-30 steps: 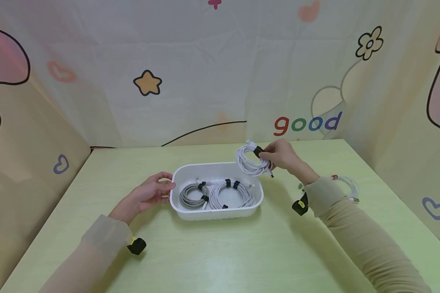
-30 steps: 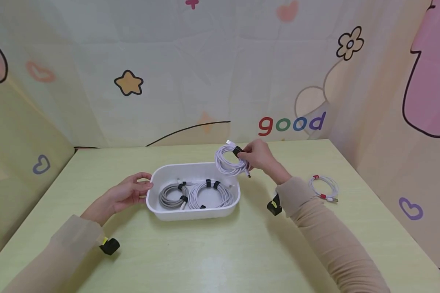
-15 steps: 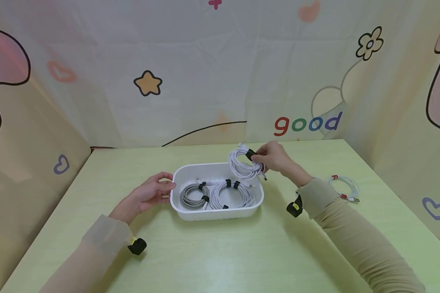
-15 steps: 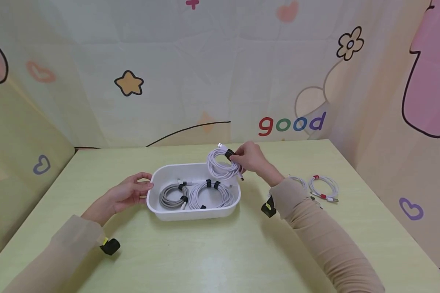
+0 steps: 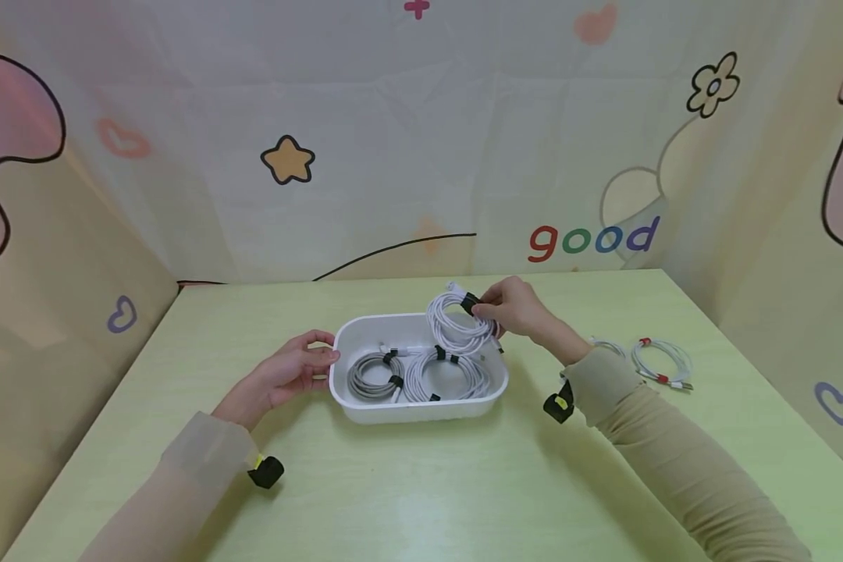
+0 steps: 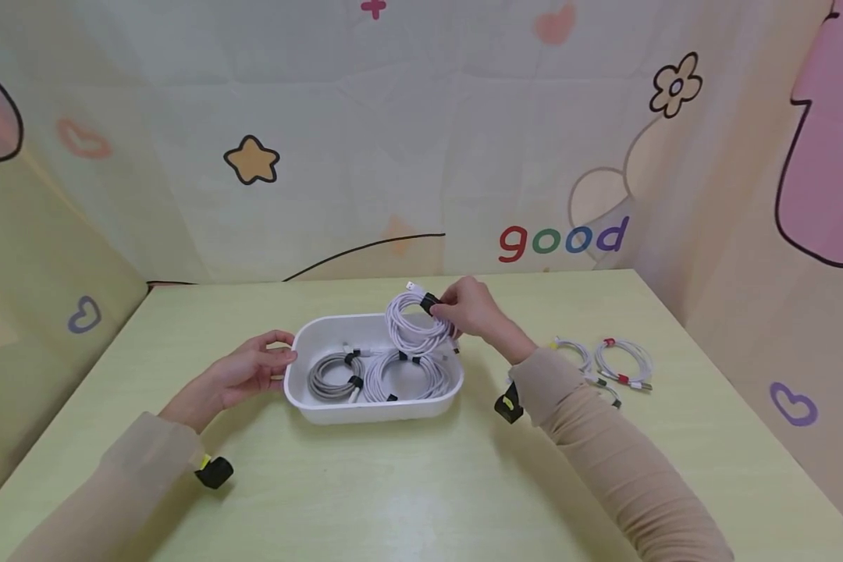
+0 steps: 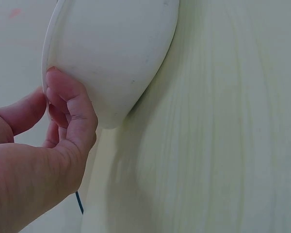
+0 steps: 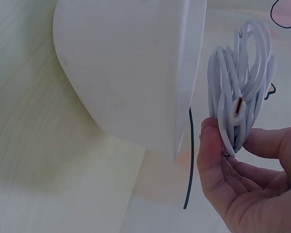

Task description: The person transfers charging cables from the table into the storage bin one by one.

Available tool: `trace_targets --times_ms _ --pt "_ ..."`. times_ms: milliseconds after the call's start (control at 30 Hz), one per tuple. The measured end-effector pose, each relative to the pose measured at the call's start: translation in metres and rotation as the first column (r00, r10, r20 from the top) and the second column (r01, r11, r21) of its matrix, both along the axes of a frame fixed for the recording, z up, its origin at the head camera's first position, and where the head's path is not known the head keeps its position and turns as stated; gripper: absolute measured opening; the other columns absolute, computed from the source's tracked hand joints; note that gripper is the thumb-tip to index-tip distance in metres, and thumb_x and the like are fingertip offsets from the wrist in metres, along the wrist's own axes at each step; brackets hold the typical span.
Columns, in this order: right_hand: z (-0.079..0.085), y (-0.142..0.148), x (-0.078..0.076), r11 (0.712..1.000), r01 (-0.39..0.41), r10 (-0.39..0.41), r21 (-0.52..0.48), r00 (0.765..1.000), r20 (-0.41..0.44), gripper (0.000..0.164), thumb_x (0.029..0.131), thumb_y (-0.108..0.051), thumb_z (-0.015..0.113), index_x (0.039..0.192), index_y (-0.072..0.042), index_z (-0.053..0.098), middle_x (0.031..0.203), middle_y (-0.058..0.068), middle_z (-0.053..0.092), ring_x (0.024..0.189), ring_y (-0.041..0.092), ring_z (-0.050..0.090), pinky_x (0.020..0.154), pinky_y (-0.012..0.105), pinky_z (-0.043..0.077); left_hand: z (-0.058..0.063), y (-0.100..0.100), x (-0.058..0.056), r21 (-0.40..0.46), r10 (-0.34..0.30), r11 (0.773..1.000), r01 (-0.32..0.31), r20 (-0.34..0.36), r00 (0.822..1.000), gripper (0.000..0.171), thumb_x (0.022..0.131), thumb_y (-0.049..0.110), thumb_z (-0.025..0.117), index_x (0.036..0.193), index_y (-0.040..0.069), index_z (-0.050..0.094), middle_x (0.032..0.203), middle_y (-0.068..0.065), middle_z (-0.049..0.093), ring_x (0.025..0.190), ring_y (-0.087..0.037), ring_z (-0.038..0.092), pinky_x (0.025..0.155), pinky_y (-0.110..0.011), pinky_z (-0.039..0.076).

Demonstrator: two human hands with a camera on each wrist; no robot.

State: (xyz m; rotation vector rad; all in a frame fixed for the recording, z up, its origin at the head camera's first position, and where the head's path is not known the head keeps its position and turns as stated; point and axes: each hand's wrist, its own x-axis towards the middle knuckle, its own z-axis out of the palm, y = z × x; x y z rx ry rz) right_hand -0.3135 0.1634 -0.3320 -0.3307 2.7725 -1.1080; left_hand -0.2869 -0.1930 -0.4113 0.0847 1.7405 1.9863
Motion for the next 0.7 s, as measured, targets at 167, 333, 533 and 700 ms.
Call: trace_targets --times_ms 167,333,533,700 --pt "-0.001 -0.005 0.003 1.0 -0.016 0.016 0.001 1.0 -0.005 0.025 0.092 -0.014 0.064 0.106 0.006 0.067 0.089 0.017 0.068 0.056 0.012 0.057 0.054 0.023 0.052 0.0 0.001 0.0 0.004 0.004 1.0 -0.005 0.005 1.0 0.027 0.096 0.004 0.054 0.119 0.01 0.04 0.093 -0.001 0.062 0.077 -0.013 0.064 0.067 -0.027 0.056" --pt "-0.002 -0.009 0.005 1.0 -0.023 0.023 0.016 1.0 0.002 0.025 0.092 -0.015 0.064 0.107 0.005 0.067 0.092 0.017 0.068 0.057 0.011 0.056 0.057 0.025 0.054 -0.001 0.001 0.0 0.003 0.001 1.0 -0.001 -0.001 1.0 0.027 0.096 0.004 0.054 0.119 0.009 0.04 0.092 -0.001 0.062 0.077 -0.013 0.064 0.068 -0.027 0.056" --pt "-0.005 -0.012 0.008 0.999 -0.037 0.037 0.034 0.999 -0.002 0.024 0.092 -0.014 0.065 0.106 0.005 0.068 0.089 0.016 0.069 0.056 0.01 0.055 0.054 0.023 0.053 -0.002 0.001 0.0 -0.004 0.0 1.0 0.0 -0.002 1.0 0.028 0.096 0.005 0.054 0.119 0.009 0.04 0.094 -0.002 0.062 0.078 -0.013 0.064 0.069 -0.027 0.056" --pt "-0.007 -0.012 0.009 0.998 -0.061 0.061 0.031 0.998 0.004 0.024 0.092 -0.014 0.065 0.105 0.006 0.067 0.089 0.016 0.069 0.056 0.01 0.056 0.054 0.024 0.053 -0.001 0.001 0.0 0.005 -0.003 1.0 0.003 -0.003 1.0 0.028 0.096 0.004 0.054 0.119 0.009 0.039 0.093 -0.001 0.062 0.076 -0.013 0.064 0.068 -0.027 0.055"
